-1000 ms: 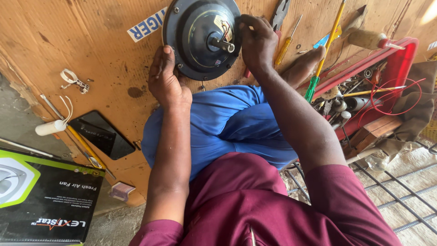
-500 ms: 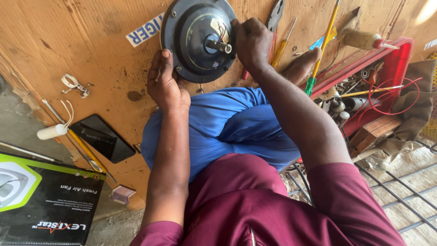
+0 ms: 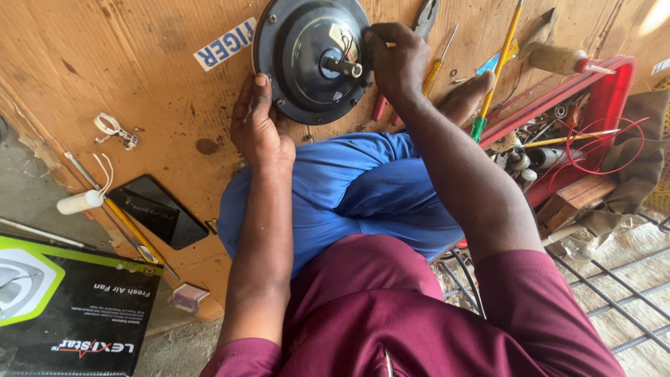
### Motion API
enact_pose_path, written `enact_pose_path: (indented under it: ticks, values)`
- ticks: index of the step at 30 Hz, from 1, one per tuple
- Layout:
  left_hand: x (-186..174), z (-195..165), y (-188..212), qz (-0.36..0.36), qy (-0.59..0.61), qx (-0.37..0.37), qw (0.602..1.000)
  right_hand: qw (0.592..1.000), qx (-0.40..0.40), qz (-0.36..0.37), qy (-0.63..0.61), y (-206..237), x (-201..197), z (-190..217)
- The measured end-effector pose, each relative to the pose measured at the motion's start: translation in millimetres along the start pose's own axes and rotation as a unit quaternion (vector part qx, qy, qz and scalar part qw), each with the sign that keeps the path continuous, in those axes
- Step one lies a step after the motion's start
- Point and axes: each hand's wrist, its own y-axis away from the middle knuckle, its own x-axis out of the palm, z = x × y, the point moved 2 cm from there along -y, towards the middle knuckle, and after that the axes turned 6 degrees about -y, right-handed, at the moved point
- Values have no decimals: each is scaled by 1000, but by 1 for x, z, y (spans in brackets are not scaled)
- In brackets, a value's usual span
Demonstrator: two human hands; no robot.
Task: The person sits on the floor repairing an exhaust fan motor. They use a screwdriver to unscrew and adjust parts of the motor housing, handle wires, reposition the motor unit, and pick small components from a parts tray while reassembling the fan motor.
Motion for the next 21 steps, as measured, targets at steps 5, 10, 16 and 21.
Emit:
enact_pose_path:
  ticks: [5, 10, 16, 21]
  values:
    - [-1, 2, -1, -8, 6, -5, 1000, 994, 64, 46, -80, -3, 1, 0]
    - [-1, 2, -2, 1, 0, 7, 1000, 993, 86, 34, 69, -6, -3, 6]
    - [-1, 2, -3, -6, 10, -4, 1000, 998, -50, 36, 23, -2, -1, 5]
    - [1, 2, -3, 12, 30, 18, 999, 968, -208, -29, 135, 3, 3, 6]
